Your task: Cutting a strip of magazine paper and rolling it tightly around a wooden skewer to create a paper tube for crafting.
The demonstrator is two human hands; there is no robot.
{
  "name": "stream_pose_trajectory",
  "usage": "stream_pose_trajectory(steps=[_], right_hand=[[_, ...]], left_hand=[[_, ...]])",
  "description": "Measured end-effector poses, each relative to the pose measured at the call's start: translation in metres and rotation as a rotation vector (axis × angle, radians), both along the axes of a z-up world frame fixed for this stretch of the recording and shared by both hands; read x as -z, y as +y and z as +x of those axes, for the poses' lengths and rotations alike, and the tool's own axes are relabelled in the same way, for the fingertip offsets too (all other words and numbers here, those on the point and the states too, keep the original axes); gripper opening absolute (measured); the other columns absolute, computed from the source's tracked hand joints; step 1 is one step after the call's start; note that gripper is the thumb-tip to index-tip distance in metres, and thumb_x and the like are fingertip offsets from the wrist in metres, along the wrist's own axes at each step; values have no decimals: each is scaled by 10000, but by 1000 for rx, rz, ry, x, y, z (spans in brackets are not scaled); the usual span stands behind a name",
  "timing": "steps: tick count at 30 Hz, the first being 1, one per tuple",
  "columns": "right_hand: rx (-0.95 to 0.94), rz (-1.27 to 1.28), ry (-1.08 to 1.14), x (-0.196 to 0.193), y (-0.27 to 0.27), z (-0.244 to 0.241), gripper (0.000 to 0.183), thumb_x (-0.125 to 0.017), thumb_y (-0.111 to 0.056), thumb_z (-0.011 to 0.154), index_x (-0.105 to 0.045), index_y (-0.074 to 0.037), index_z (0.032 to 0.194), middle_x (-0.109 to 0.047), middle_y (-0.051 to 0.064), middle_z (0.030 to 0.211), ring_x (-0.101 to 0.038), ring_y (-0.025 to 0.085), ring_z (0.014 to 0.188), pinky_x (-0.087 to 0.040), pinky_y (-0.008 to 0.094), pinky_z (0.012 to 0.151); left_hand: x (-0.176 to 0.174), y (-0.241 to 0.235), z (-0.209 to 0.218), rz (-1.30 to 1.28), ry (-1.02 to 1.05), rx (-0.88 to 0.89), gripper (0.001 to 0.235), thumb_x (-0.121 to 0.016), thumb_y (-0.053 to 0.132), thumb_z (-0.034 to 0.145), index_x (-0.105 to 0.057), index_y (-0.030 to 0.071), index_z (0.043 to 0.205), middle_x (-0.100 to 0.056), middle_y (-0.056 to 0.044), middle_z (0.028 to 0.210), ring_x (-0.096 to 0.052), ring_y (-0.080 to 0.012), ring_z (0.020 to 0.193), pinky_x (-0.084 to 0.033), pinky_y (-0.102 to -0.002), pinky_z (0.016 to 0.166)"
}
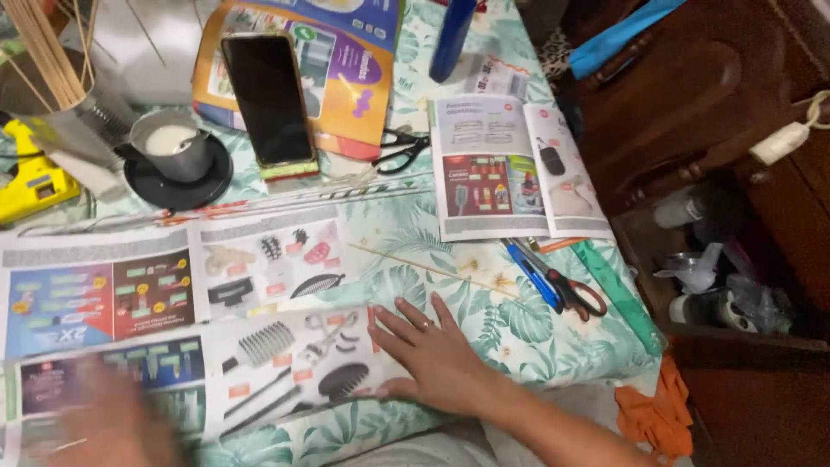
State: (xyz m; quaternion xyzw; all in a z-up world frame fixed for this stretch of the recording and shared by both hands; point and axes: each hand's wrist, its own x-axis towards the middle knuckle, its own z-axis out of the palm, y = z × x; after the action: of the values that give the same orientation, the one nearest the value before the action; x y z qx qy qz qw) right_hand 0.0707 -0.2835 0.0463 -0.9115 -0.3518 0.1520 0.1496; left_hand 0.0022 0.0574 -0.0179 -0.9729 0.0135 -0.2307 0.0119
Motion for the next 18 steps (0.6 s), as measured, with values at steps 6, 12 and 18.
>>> stream_pose_trajectory(steps=[6,12,18], right_hand=[[716,358,5,-42,-46,184,697,-566,-320,861,-169,-154,1409,-218,126,1460,-269,296,1317,-240,396,1053],[967,822,-684,-53,-125,485,1028,-923,-539,586,-335,-50,1273,-476,163,1246,-509,243,1153,-393,288,951],[907,876,-236,-12,-86,558,1209,-966,-531,471,-237,-73,1321,-515,76,1260,-603,142,1087,-499,257,912]], left_hand=[[-36,-36,12,-510,51,116,645,-482,269,757,-368,65,1358,-264,-123,1510,-201,-400,1413,-237,-511,1069],[-48,-36,24,-898,49,175,543,-374,219,843,-351,22,1348,-350,-129,1435,-309,-223,1339,-216,-329,1093],[-60,-34,33,-1423,51,120,549,-340,328,870,-364,-1,1308,-369,-132,1410,-308,-213,1334,-224,-347,1084]])
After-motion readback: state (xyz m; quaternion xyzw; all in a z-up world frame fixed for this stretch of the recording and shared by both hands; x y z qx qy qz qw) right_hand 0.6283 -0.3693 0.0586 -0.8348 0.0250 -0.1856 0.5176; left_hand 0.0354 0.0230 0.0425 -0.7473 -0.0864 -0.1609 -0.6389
